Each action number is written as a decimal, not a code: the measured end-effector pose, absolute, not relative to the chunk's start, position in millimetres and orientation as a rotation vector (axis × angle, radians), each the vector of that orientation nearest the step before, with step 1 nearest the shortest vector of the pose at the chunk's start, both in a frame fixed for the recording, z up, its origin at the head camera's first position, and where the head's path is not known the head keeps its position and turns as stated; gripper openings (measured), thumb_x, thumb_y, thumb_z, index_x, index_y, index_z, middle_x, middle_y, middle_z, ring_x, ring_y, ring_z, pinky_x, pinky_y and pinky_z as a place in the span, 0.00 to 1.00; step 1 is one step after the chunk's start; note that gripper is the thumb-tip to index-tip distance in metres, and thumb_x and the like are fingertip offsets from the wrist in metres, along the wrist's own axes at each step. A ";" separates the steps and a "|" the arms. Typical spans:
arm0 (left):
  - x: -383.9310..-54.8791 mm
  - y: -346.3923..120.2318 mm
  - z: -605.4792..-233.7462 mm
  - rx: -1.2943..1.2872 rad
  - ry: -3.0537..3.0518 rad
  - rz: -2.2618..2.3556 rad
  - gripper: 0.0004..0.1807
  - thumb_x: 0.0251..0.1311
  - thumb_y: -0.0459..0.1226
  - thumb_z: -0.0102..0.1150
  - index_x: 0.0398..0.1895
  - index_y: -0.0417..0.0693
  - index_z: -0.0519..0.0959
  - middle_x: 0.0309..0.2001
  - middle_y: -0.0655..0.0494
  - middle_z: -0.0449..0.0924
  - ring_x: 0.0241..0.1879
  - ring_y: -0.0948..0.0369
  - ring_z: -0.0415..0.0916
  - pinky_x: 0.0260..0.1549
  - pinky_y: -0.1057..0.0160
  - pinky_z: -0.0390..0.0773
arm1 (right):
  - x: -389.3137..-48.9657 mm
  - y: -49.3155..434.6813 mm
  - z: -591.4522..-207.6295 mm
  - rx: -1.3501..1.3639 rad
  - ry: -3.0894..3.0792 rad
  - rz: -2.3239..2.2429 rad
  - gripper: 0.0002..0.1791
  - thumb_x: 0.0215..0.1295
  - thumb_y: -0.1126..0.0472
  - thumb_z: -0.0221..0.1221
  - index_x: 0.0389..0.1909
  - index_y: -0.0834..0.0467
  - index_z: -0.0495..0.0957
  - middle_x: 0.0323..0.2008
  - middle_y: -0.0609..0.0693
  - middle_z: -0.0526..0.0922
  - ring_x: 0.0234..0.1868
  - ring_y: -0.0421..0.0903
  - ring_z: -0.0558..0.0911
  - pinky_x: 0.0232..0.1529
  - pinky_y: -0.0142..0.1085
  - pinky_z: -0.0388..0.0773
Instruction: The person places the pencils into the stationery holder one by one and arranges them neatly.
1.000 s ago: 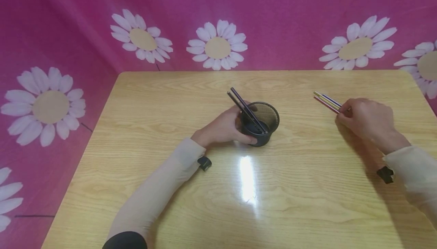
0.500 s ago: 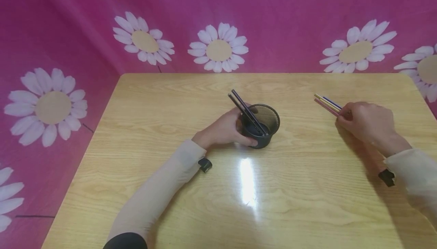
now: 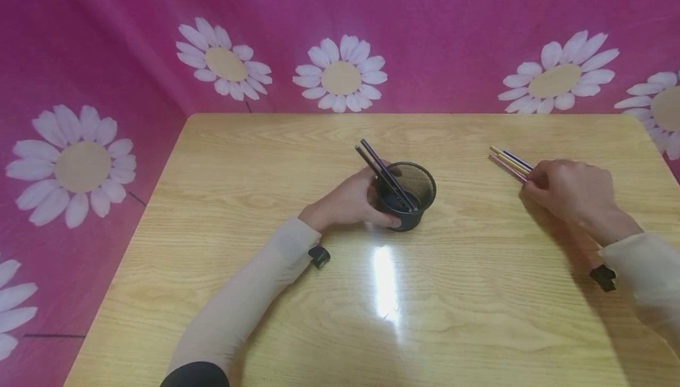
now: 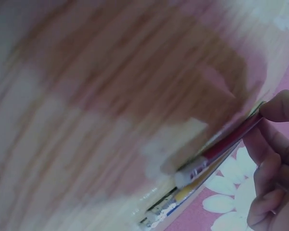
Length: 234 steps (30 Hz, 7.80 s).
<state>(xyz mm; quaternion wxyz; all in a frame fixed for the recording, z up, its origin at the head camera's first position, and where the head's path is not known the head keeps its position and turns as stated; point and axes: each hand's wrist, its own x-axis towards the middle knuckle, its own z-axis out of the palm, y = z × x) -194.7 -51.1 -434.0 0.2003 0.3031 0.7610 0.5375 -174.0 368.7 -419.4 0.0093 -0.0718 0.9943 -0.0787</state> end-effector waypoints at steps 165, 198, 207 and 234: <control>-197.7 -52.1 -434.1 0.869 2.100 1.480 0.49 0.51 0.33 0.87 0.76 0.46 0.69 0.68 0.57 0.78 0.68 0.64 0.73 0.74 0.63 0.66 | -168.1 169.1 -380.1 -0.887 3.164 -1.147 0.03 0.67 0.64 0.70 0.37 0.59 0.90 0.29 0.48 0.91 0.16 0.39 0.70 0.18 0.36 0.62; -196.0 -51.4 -433.7 0.882 2.077 1.495 0.46 0.52 0.31 0.86 0.74 0.44 0.71 0.66 0.56 0.81 0.66 0.64 0.75 0.73 0.64 0.67 | -164.9 156.4 -375.2 -0.769 3.190 -0.951 0.06 0.70 0.62 0.70 0.39 0.60 0.91 0.28 0.51 0.90 0.18 0.45 0.73 0.20 0.42 0.63; -196.9 -51.4 -434.2 0.880 2.092 1.489 0.47 0.52 0.31 0.86 0.74 0.44 0.70 0.67 0.56 0.80 0.67 0.64 0.74 0.73 0.64 0.66 | -164.9 157.0 -374.6 -0.766 3.168 -0.953 0.06 0.70 0.62 0.71 0.40 0.61 0.91 0.28 0.52 0.90 0.18 0.45 0.72 0.19 0.41 0.61; -196.8 -52.7 -431.4 0.842 2.117 1.460 0.53 0.49 0.33 0.88 0.77 0.41 0.65 0.72 0.48 0.75 0.67 0.60 0.74 0.71 0.62 0.69 | -161.1 181.5 -357.0 -0.690 3.203 -1.121 0.02 0.70 0.63 0.71 0.39 0.56 0.91 0.32 0.48 0.91 0.21 0.43 0.71 0.22 0.33 0.62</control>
